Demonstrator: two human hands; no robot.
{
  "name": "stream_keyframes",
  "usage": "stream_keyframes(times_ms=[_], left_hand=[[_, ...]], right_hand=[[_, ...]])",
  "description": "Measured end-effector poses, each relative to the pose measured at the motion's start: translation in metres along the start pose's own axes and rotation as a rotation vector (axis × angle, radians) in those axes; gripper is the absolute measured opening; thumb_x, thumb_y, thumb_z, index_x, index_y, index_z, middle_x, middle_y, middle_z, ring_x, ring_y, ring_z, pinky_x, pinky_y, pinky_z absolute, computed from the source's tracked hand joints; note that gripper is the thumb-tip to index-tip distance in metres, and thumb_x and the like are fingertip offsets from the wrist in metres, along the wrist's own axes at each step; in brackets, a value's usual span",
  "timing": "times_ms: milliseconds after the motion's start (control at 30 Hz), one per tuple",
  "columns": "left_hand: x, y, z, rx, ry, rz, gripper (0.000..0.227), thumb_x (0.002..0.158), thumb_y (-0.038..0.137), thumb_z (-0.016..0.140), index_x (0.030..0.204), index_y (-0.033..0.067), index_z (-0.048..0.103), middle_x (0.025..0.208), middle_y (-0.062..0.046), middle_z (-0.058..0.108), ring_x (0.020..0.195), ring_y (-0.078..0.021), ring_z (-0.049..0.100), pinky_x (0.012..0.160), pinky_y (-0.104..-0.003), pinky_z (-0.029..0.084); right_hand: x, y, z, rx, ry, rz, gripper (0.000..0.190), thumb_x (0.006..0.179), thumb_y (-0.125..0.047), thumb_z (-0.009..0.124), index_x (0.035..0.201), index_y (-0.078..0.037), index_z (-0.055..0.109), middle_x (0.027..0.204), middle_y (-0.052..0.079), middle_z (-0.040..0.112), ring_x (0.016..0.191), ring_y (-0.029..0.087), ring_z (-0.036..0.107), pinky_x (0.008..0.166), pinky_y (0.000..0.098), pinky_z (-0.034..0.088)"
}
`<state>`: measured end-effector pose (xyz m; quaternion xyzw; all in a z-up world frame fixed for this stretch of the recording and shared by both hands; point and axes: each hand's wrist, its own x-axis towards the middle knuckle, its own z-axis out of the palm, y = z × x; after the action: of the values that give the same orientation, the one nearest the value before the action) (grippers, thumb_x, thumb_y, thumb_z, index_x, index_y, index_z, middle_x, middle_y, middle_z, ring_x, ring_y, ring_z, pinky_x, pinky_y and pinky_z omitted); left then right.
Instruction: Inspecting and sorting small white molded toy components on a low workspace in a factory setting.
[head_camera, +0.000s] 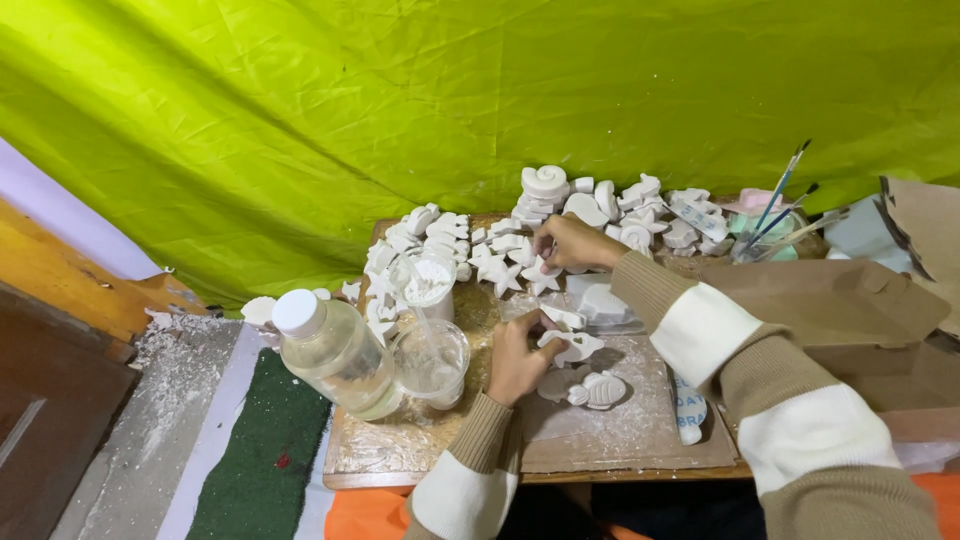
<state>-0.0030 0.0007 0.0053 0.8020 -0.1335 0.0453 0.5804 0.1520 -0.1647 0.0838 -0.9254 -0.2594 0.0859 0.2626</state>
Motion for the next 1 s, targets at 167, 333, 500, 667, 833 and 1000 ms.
stream_keyframes(times_ms=[167,333,500,667,833,1000], left_hand=[[0.0,0.004,-0.004,0.006,0.004,-0.001,0.023,0.069,0.025,0.079,0.084,0.0076,0.073,0.075,-0.016,0.074,0.078,-0.0364,0.074,0.071,-0.039,0.055],[-0.001,0.006,-0.004,-0.05,0.05,-0.058,0.021,0.072,0.027,0.078,0.086,0.0105,0.076,0.081,-0.015,0.077,0.082,-0.0347,0.075,0.073,-0.039,0.056],[-0.001,0.025,-0.015,-0.088,0.225,-0.085,0.025,0.091,0.02,0.066,0.111,0.0063,0.071,0.102,-0.028,0.074,0.094,-0.0458,0.07,0.081,-0.048,0.053],[-0.001,0.032,-0.017,-0.066,0.268,-0.091,0.026,0.093,0.018,0.066,0.117,0.0093,0.069,0.107,-0.027,0.074,0.104,-0.0472,0.069,0.085,-0.047,0.056],[-0.003,0.036,-0.022,-0.059,0.339,-0.081,0.025,0.092,0.014,0.07,0.117,0.0141,0.072,0.11,-0.02,0.075,0.107,-0.0403,0.071,0.086,-0.042,0.059],[0.004,0.021,-0.022,-0.037,0.471,-0.041,0.029,0.096,0.006,0.063,0.125,0.0035,0.065,0.118,-0.027,0.068,0.108,-0.0451,0.068,0.089,-0.048,0.059]], right_hand=[[0.009,0.014,0.009,0.04,0.048,0.001,0.031,0.064,-0.005,0.089,0.092,-0.003,0.075,0.078,0.013,0.076,0.077,0.027,0.075,0.074,0.0371,0.059],[0.01,0.017,0.01,0.063,0.099,0.022,0.032,0.064,-0.006,0.09,0.091,-0.003,0.074,0.075,0.011,0.075,0.075,0.026,0.075,0.07,0.0351,0.06],[-0.012,-0.019,-0.029,-0.017,0.142,0.007,0.017,0.072,-0.011,0.083,0.087,-0.009,0.076,0.077,0.012,0.076,0.079,0.027,0.076,0.073,0.0398,0.059],[-0.056,-0.065,-0.05,-0.024,-0.175,0.003,0.02,0.079,-0.014,0.076,0.099,-0.009,0.077,0.091,0.014,0.079,0.091,0.031,0.075,0.087,0.0436,0.057],[-0.066,-0.055,-0.011,-0.084,-0.252,-0.06,0.029,0.081,-0.015,0.077,0.109,-0.008,0.075,0.099,0.016,0.078,0.096,0.035,0.075,0.087,0.0461,0.057],[-0.053,-0.054,0.004,-0.035,-0.07,-0.063,0.012,0.082,-0.014,0.078,0.093,-0.01,0.078,0.087,0.011,0.078,0.087,0.031,0.076,0.081,0.0432,0.058]])
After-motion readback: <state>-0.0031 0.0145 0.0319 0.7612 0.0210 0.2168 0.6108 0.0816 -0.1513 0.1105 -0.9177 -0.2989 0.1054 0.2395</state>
